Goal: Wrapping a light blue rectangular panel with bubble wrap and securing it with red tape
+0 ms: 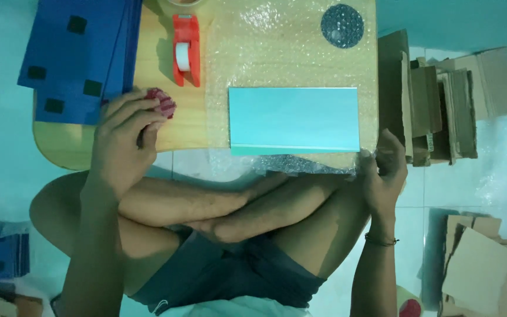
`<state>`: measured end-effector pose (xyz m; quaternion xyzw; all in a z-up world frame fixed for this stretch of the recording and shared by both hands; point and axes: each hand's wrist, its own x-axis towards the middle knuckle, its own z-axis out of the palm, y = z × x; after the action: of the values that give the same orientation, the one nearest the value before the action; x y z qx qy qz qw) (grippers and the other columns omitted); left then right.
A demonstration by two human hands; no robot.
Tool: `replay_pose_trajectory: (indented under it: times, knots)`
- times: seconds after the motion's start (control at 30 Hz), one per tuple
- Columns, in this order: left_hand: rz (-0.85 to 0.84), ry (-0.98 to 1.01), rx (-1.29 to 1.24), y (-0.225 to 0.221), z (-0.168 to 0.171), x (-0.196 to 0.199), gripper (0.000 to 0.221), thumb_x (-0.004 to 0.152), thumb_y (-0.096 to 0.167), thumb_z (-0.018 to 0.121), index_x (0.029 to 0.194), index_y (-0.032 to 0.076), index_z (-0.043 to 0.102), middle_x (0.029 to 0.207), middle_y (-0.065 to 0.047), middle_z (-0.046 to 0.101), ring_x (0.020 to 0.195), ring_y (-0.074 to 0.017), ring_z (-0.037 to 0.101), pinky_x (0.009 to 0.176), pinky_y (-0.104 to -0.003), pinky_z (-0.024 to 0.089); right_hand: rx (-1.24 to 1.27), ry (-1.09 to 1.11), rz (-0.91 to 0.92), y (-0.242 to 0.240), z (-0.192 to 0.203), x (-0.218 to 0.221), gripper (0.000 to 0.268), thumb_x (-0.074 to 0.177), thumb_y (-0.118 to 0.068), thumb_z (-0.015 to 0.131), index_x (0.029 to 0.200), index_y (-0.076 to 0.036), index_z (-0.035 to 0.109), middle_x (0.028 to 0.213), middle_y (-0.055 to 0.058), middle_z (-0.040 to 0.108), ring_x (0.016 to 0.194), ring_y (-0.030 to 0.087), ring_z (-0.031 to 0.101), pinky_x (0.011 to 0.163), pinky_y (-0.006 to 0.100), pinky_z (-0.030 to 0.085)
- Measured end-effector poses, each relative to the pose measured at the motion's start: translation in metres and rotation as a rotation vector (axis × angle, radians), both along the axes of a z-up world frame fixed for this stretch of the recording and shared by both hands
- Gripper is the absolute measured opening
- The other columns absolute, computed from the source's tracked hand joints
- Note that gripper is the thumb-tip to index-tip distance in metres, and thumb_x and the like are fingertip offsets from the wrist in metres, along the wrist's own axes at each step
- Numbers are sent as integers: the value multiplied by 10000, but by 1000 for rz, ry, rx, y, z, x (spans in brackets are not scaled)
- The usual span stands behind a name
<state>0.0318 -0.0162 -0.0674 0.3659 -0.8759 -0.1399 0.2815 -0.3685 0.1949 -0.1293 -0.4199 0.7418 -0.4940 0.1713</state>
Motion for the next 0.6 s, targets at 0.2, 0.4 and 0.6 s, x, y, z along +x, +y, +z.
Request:
replay_pose_trajectory:
  times: [0.2,0.4,0.6]
  knots:
    - [-46,-39,-103,-1,-1,-12,218,896,-89,752,1108,-47,780,1309,-171,735,1417,-353,527,1215,-513,380,-8,138,-108,11,18,16,506,1017,-27,621,1477,13,414,1059,168,647,914,224,583,852,341,469]
    - [-49,-125,-52,3,11,-21,468,999,27,729,1431,-100,601,1456,-327,597,1414,-448,494,1219,-583,268,-100,493,-123,25,30,63,277,954,-13,654,1205,55,555,1062,169,555,922,260,500,846,382,446]
    - [-66,-68,-74,40,18,-49,402,1021,87,791,1389,-4,656,1413,-203,711,1463,-382,485,1235,-536,297,83,-203,-132,17,34,146,175,896,-104,676,997,30,725,911,121,728,831,193,663,808,287,532]
